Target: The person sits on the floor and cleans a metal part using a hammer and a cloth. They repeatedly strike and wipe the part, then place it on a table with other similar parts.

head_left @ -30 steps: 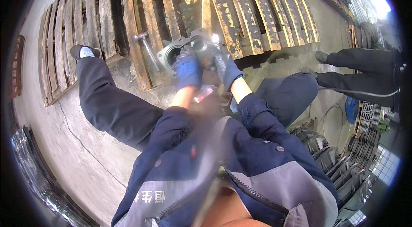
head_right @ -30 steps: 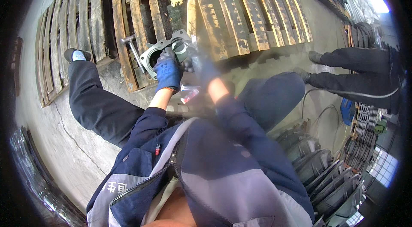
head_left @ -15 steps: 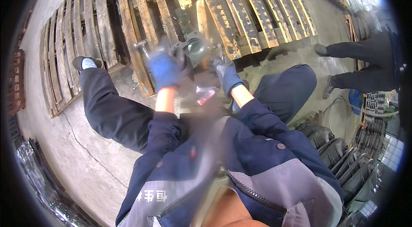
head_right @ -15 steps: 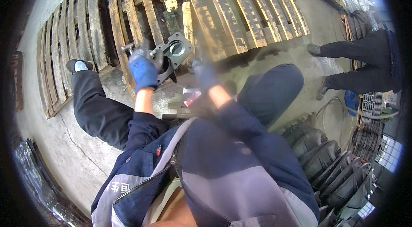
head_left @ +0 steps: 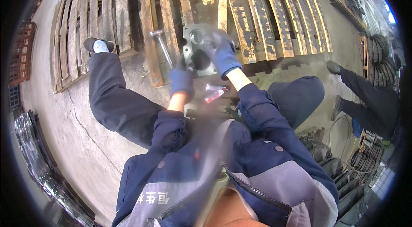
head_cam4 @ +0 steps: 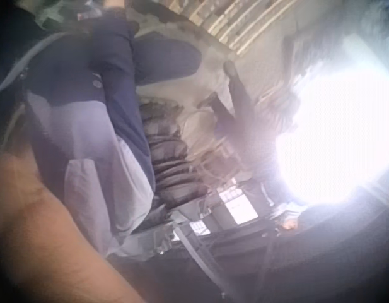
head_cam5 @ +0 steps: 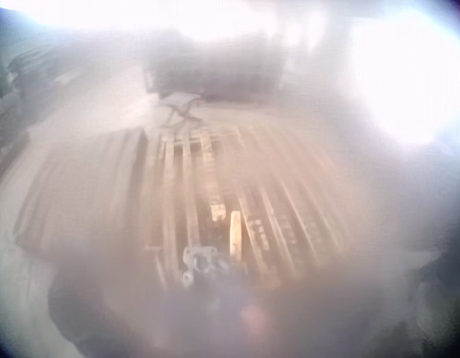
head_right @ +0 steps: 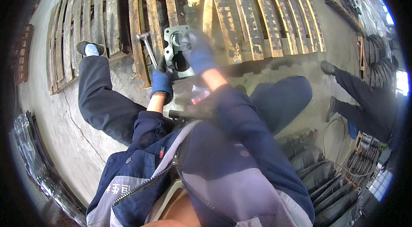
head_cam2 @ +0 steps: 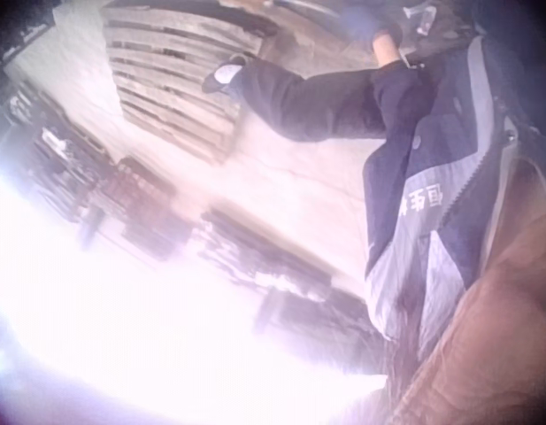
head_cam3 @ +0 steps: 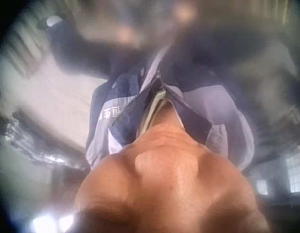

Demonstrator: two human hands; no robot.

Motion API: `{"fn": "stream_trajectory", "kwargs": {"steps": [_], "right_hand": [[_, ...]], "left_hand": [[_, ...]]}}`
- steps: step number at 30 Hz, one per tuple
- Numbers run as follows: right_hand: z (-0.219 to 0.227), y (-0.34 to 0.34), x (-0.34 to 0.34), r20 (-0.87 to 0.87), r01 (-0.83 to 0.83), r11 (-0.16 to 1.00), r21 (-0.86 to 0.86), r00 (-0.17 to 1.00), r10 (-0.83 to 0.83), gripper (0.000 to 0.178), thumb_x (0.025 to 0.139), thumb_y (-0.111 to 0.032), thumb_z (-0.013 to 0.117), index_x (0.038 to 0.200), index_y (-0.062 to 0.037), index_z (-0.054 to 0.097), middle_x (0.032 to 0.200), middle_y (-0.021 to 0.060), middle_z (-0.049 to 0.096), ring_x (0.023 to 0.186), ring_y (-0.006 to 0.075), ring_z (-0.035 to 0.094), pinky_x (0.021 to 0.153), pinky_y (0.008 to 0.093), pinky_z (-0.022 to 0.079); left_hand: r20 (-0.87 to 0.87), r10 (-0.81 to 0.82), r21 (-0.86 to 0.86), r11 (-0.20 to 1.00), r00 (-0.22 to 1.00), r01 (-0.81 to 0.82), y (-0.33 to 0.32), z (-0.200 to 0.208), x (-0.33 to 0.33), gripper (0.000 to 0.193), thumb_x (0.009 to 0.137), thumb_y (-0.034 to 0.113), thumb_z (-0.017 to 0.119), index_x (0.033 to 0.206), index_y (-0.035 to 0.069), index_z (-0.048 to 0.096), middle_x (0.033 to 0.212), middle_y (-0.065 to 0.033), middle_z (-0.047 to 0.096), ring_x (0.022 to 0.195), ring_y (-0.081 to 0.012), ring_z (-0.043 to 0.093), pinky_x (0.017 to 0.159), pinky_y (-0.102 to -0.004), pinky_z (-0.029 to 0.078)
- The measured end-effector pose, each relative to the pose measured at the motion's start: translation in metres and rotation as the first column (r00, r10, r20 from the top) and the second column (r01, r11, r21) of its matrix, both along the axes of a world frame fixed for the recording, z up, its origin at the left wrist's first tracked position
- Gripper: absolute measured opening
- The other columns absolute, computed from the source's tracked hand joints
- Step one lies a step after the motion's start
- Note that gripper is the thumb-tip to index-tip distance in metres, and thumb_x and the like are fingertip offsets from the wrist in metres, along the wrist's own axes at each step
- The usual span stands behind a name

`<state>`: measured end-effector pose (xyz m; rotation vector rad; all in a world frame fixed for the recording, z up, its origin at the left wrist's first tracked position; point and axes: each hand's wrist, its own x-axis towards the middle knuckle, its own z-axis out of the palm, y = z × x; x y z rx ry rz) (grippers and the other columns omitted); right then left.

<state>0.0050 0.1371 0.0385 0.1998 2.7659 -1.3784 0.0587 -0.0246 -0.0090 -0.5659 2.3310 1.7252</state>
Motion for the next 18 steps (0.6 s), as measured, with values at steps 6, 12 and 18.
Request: {"fn": "stream_trajectory", "kwargs": {"steps": [6, 12, 18], "right_hand": [[-0.026, -0.028, -0.007, 0.057, -0.286, 0.937, -0.202, 0.951, 0.303, 0.028, 0.100, -0.026, 0.057, 0.116, -0.0054, 0.067, 0.103, 0.0138, 0.070, 0.096, 0.0204, 0.068, 0.083, 0.0322, 0.053], [-0.075, 0.064, 0.088, 0.580, 0.404, 0.637, -0.656, 0.810, 0.084, 0.035, 0.092, -0.006, 0.060, 0.127, -0.0022, 0.058, 0.115, 0.0091, 0.066, 0.096, 0.0188, 0.066, 0.079, 0.0323, 0.055], [-0.134, 0.124, 0.134, 0.511, 0.342, 0.940, -0.020, 0.811, -0.285, 0.038, 0.093, -0.022, 0.057, 0.124, -0.0010, 0.059, 0.121, 0.0189, 0.063, 0.113, 0.0347, 0.060, 0.094, 0.0476, 0.050]], "left_hand": [[0.033, -0.064, -0.087, 0.994, 0.997, 0.066, 0.006, 0.001, 0.003, 0.047, 0.099, 0.029, 0.059, 0.141, 0.009, 0.051, 0.103, -0.0197, 0.071, 0.085, -0.0251, 0.067, 0.074, -0.0382, 0.053], [0.361, -0.269, -0.782, 0.434, 0.893, 0.447, -0.019, 0.032, -0.025, 0.057, 0.086, 0.058, 0.068, 0.115, 0.008, 0.071, 0.099, -0.0237, 0.072, 0.098, -0.0390, 0.069, 0.081, -0.0469, 0.055], [0.247, -0.368, -0.821, 0.412, 0.896, 0.396, 0.004, 0.045, -0.045, 0.073, 0.077, 0.051, 0.075, 0.132, 0.008, 0.054, 0.127, -0.0219, 0.061, 0.119, -0.0385, 0.059, 0.097, -0.0447, 0.049]]}}
